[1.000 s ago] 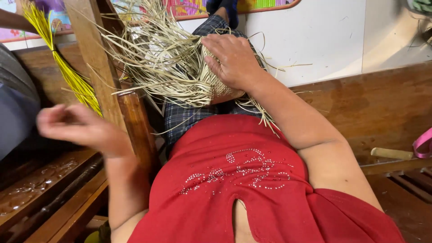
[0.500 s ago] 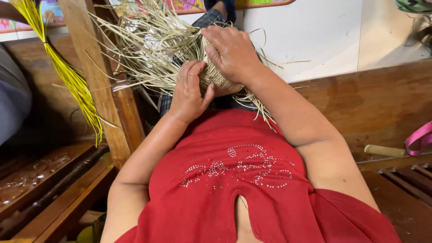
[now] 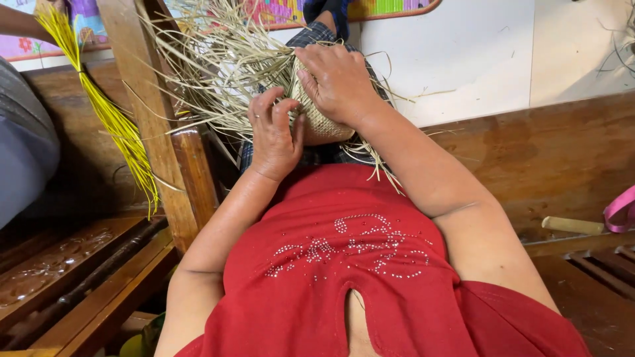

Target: Weaving a cap using dried straw or grass strands by hand.

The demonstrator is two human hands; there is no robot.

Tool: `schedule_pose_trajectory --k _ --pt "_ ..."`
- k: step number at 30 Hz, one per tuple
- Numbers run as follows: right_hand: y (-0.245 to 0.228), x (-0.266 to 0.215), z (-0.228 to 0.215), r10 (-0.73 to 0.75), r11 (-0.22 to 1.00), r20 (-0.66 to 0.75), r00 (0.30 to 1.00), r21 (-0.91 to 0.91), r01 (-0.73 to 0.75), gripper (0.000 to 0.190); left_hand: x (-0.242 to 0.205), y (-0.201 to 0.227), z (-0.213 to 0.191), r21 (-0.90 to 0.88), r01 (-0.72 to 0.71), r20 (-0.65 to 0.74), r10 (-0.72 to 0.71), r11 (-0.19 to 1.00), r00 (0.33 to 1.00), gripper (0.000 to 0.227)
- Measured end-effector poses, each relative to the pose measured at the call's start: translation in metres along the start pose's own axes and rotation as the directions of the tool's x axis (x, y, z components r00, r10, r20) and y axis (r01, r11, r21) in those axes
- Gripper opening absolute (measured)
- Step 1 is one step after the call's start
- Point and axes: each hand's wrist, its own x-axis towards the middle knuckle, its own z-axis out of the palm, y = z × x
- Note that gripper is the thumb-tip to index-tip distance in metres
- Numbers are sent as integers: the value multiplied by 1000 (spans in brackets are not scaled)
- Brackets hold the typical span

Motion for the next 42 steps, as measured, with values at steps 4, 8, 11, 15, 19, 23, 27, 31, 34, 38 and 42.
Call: schedule_pose_trajectory --k 4,8,11,15,19,23,27,31,34,38,42 --pt "-4 -3 -5 7 1000 24 1000 -4 -7 56 0 -7 6 -56 -9 47 11 998 999 31" --pt "-2 -8 -3 4 1000 13 1000 -31 -4 56 8 -3 11 -126 131 126 -115 983 985 52" --pt "1 -11 -1 -7 999 -9 1000 -41 7 54 10 -3 14 -196 164 193 -125 967 973 57" --pt "8 -16 2 -16 1000 -36 999 -24 15 54 6 -4 23 -191 291 334 -217 938 917 62" --pt "21 -16 -21 107 958 180 978 243 -149 67 3 -6 26 -120 243 315 -195 962 929 64" --pt "49 -15 -20 103 983 102 989 142 -117 65 2 -7 26 -111 276 312 -230 955 922 62" --pt "63 -10 -14 -72 992 -68 995 103 79 66 1 -6 23 -142 276 289 -227 950 930 60" --pt "63 -5 -10 -161 950 -103 982 252 182 61 -12 -13 18 -155 243 238 -203 958 950 59" --pt "51 -8 -2 -142 901 -80 987 402 162 52 -25 -23 17 -112 166 183 -144 980 973 59" --pt "39 -18 -5 -320 909 -278 906 180 377 56 -33 -24 14 -136 234 170 -210 963 963 63" --pt "54 -30 -11 -385 923 -406 829 -159 351 54 -27 -21 14 -182 272 194 -237 945 952 62"
